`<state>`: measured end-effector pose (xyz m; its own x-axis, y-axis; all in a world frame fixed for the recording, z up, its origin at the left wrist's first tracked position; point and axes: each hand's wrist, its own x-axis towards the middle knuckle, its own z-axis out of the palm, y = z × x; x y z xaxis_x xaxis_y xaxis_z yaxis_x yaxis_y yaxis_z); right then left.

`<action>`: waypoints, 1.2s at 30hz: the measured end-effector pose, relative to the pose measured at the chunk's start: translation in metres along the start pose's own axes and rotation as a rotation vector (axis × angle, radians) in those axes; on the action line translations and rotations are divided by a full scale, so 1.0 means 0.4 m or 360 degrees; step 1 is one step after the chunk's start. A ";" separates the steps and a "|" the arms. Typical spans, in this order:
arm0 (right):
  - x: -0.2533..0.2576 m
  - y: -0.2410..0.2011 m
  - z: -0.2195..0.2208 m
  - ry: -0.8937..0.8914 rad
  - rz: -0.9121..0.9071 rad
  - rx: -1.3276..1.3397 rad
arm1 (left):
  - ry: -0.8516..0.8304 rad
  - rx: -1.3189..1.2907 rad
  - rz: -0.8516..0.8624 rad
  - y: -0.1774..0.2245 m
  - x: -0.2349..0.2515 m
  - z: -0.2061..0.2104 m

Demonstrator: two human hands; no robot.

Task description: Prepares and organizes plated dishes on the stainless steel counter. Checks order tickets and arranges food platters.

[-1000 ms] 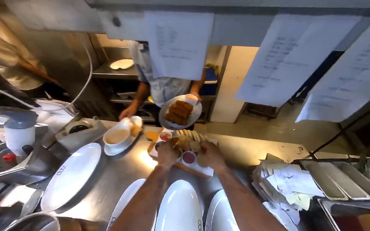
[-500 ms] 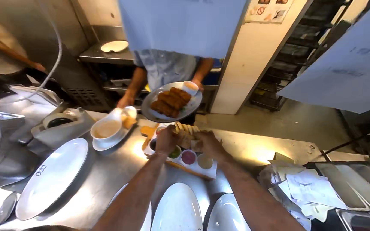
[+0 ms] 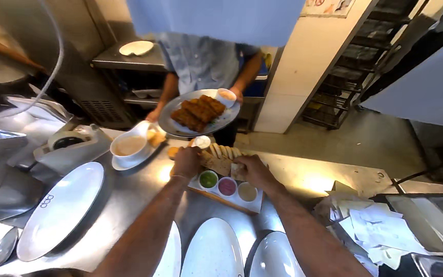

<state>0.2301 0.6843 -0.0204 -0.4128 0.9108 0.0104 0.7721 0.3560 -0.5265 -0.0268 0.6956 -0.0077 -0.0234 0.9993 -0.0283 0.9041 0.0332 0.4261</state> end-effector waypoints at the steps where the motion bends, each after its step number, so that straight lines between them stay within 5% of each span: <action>1: 0.001 -0.003 -0.004 -0.0004 0.0025 0.0011 | 0.0011 0.0033 0.0005 0.001 -0.001 0.004; 11: -0.002 0.050 -0.041 0.0086 0.0165 0.0323 | 0.0331 -0.0393 -0.0050 -0.061 -0.069 -0.019; 17: -0.061 0.059 -0.079 0.0603 0.0312 0.0303 | 0.0366 -0.0869 -0.0366 -0.172 -0.122 0.010; 22: -0.094 0.176 -0.030 0.0421 0.0700 0.0762 | 0.0306 -0.1312 -0.0496 -0.195 -0.137 0.053; 36: -0.082 0.204 -0.017 0.0379 0.0710 0.0754 | 0.0271 -0.1327 -0.0510 -0.171 -0.236 0.070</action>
<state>0.3103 0.6848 -0.0578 0.0543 0.9893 -0.1358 0.5269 -0.1439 -0.8376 -0.0746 0.5986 -0.0594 -0.3432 0.9269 -0.1520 0.2431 0.2440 0.9388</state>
